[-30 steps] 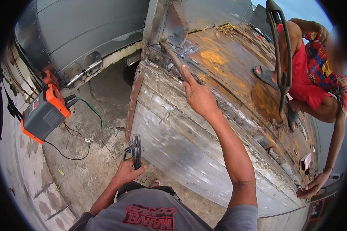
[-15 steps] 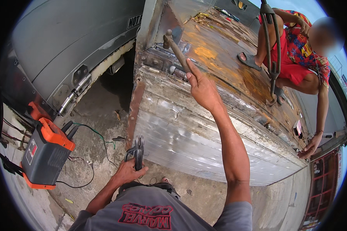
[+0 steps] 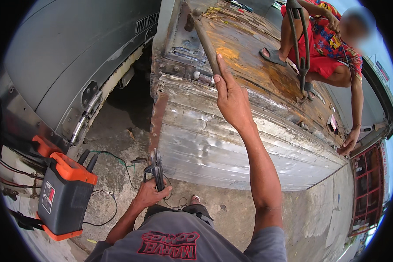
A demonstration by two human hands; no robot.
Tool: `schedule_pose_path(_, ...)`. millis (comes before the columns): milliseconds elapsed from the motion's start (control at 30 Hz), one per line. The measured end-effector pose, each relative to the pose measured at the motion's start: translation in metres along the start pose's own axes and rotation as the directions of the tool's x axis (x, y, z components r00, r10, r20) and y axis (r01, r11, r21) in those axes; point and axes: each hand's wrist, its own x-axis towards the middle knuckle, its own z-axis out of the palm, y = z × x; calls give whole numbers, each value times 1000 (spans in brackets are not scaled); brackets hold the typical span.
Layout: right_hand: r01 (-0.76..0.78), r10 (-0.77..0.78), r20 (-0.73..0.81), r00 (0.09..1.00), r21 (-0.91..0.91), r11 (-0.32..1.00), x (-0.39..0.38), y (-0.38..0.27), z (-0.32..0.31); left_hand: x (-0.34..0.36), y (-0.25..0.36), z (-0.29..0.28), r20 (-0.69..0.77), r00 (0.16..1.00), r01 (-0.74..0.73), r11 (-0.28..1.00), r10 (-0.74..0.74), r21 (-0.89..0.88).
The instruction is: The person welds a metal frame using a handheld welding torch, producing bright sparks. They pause to inspect the weld and then use a hammer to tap the welded area. The person resumes welding along the same seam.
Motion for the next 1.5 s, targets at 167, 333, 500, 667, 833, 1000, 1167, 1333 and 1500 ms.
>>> schedule_pose_path(167,-84,120,214,969,-171,982,-14,32,30,-3,7,-3,6,999,-37,999,37,-10)
schedule_pose_path(333,-6,7,18,1000,-19,1000,1,15,2,-13,0,-9,-1,1000,14,1000,-14,18)
schedule_pose_path(500,-18,25,74,997,-96,995,-9,31,34,-15,-8,-4,-1,999,37,998,-38,41)
schedule_pose_path(667,-29,65,215,974,-168,985,10,13,1,-14,9,0,-22,997,73,997,-74,-17)
schedule_pose_path(833,-22,70,267,961,-176,984,-2,43,19,-7,5,23,-108,991,88,995,-83,47)
schedule_pose_path(1000,30,-30,7,1000,-59,998,12,100,-38,0,22,52,-185,970,175,982,-158,75)
schedule_pose_path(1167,-14,-25,-105,994,-358,934,15,174,-123,10,41,100,-262,938,232,973,-227,-12)
schedule_pose_path(1333,-6,-88,-146,985,-547,837,34,231,-139,36,80,151,-271,924,258,963,-270,-80)
schedule_pose_path(1500,68,-142,-96,985,-539,839,47,274,-151,76,130,194,-261,957,93,986,-126,-135)
